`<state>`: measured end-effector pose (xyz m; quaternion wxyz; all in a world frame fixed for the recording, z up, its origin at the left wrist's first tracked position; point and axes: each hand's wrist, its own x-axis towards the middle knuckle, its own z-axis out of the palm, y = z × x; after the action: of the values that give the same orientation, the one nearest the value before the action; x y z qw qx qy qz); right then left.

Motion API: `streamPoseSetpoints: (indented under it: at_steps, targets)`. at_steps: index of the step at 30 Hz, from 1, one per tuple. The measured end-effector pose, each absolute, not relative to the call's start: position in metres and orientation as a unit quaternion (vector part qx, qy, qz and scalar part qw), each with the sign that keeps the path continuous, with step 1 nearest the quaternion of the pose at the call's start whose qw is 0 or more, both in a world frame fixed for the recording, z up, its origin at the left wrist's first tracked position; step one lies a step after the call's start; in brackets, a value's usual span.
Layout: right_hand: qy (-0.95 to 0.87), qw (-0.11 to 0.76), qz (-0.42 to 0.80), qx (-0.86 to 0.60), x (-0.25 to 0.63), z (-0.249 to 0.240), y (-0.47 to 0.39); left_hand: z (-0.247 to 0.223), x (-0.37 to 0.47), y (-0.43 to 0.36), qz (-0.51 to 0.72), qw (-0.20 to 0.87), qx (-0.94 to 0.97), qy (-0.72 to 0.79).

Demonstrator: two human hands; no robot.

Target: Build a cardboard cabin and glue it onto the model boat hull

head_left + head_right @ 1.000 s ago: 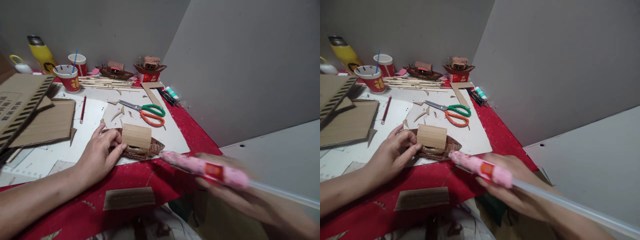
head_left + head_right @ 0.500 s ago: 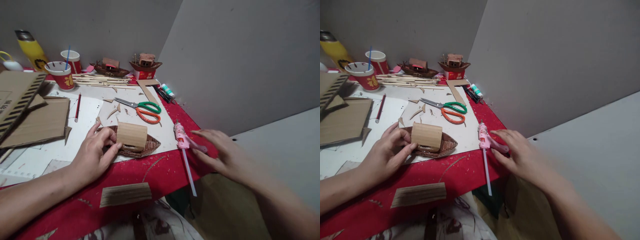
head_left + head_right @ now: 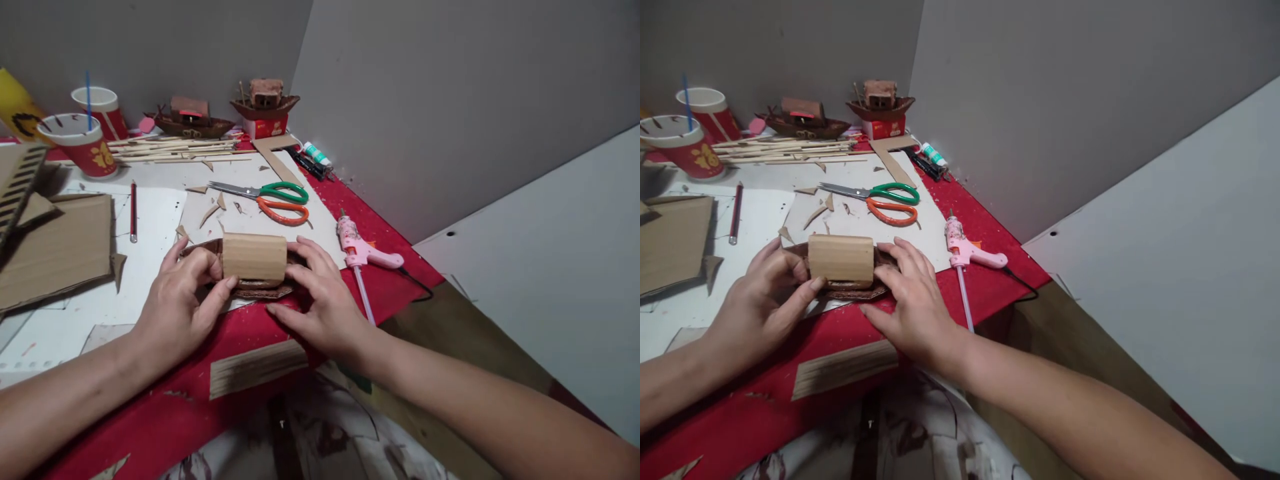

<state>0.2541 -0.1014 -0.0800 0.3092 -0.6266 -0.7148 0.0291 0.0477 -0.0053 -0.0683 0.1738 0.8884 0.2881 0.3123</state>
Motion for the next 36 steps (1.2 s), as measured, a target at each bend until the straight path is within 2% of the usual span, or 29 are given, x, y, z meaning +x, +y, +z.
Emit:
streamPoseSetpoints:
  at_steps: [7,12,36]
  targets:
    - [-0.697,0.364,0.028,-0.617,0.25,-0.089,-0.097,-0.068,0.047,-0.003,0.307,0.172,0.896,0.272]
    - [-0.7,0.372,0.041,-0.608,0.255,-0.084,-0.094,-0.068,0.044,0.0,0.277,0.168,0.913,0.25]
    - [-0.707,0.374,0.093,-0.593,0.26,-0.079,-0.081,-0.069,0.053,-0.003,0.291,0.173,0.893,0.294]
